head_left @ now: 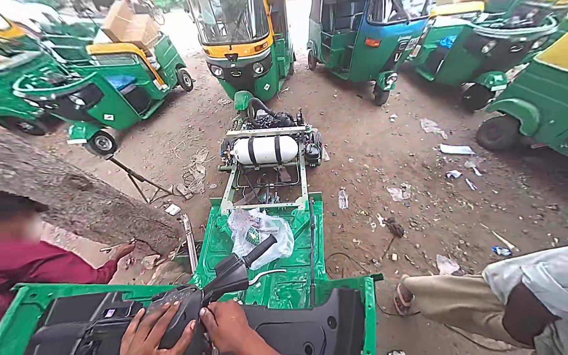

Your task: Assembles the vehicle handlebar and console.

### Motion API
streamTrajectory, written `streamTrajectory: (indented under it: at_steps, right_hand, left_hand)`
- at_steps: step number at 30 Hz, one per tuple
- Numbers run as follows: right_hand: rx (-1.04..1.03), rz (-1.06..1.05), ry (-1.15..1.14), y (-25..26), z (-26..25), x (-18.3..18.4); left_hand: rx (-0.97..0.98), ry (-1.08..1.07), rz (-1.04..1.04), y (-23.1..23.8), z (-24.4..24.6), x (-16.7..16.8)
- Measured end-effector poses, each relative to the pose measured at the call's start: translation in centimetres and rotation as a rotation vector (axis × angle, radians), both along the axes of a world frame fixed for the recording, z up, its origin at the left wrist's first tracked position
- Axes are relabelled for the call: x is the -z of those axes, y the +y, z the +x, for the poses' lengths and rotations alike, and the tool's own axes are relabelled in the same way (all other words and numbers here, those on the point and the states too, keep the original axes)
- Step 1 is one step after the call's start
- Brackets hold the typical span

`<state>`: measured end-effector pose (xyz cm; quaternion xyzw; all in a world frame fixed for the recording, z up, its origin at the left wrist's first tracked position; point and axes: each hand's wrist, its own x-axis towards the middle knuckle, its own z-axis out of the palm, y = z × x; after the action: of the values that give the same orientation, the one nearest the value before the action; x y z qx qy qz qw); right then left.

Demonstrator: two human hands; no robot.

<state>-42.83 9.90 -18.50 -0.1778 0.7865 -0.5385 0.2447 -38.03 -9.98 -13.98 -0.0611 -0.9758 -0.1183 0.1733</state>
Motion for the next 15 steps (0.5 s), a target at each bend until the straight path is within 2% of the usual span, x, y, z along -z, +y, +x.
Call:
streamTrajectory:
  at_steps: [6, 11, 15]
  right_hand:
    - [0.168, -0.019, 0.06, -1.0, 2.3, -1.1]
    - [0.376, 0.066, 0.108, -3.2, 3.7, -0.5]
    - [0.456, 0.106, 0.09, -3.6, 4.0, 0.0]
  left_hand:
    - [0.012, -0.017, 0.037, 0.1, 0.1, -0.8]
    - [0.05, -0.057, 0.093, -0.5, 0.4, -0.8]
    - [0.066, -0.131, 0.125, -0.6, 0.8, -1.6]
